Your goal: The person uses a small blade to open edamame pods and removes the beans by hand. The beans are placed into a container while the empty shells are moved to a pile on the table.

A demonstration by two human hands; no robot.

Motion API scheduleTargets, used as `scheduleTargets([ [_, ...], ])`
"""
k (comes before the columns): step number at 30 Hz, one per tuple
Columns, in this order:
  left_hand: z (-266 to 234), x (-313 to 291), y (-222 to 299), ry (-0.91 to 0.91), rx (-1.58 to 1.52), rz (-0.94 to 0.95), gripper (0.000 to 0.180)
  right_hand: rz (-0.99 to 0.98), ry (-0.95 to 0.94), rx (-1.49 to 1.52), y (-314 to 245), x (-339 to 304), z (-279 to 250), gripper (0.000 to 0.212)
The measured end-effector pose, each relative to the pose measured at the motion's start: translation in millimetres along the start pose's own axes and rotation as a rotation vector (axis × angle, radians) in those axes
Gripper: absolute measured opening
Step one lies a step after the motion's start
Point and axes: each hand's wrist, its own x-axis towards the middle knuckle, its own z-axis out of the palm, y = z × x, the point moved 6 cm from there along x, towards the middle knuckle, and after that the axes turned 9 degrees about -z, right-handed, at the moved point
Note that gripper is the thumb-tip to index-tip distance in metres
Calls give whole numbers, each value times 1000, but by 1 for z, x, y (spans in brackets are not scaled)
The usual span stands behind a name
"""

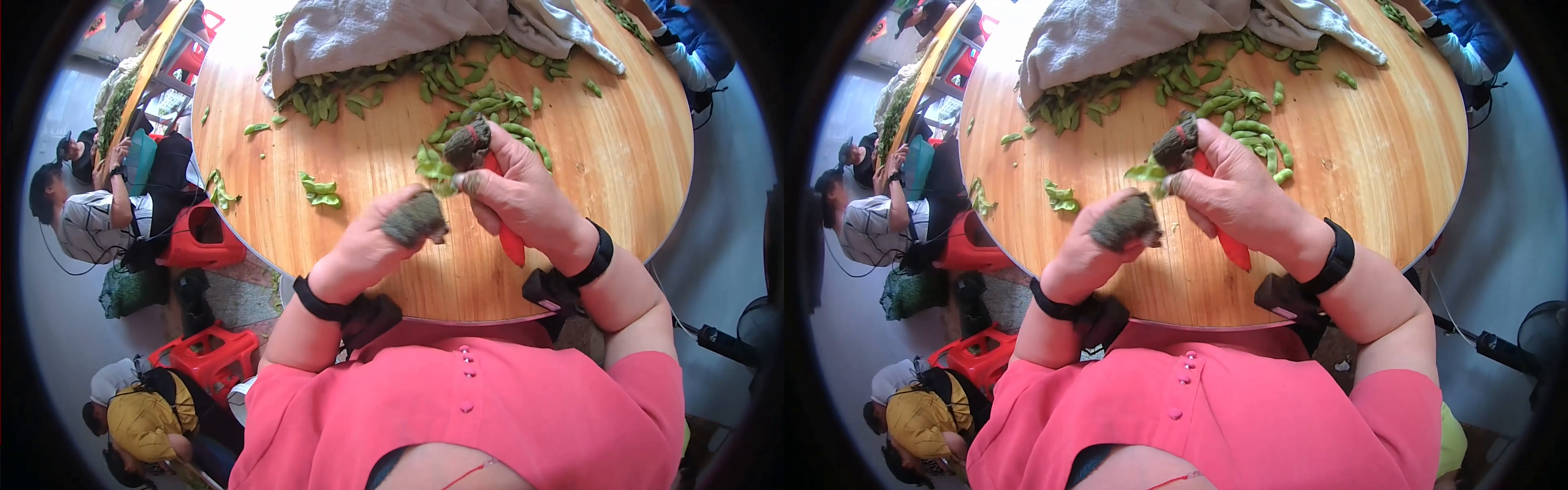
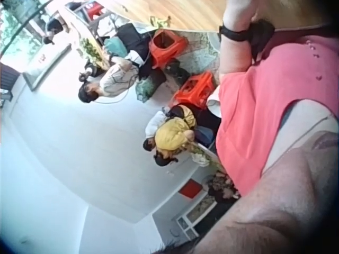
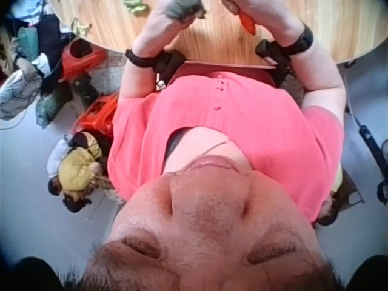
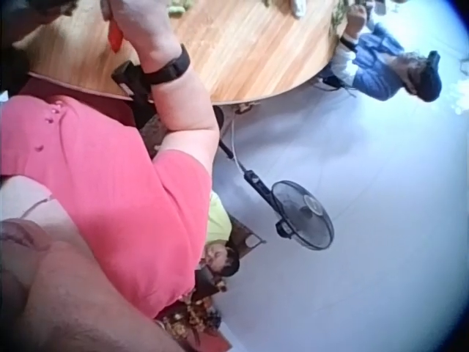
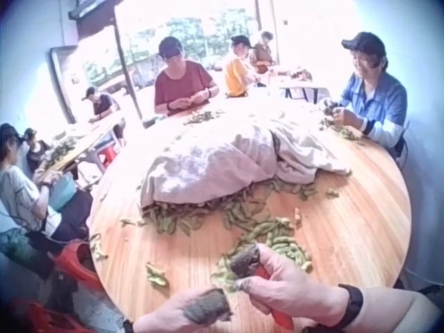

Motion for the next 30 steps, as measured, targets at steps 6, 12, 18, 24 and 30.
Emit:
scheduleTargets([
  [6,-24,-22,13,-54,-564,121,22,-467,-133,-1080,14,22,16,16],
  [12,-29,-23,-4,194,-516,93,18,-522,-77,-1490,3,32,19,24],
  [18,-14,-18,-10,174,-179,-72,34,-681,-57,-1477,-4,28,1,21],
  [24,-4,-8,-16,62,-335,-286,44,-856,-190,-1281,-32,-1,8,27],
  [30,3,3,-15,34,-204,-324,32,-833,-396,-1356,-34,-12,19,29],
])
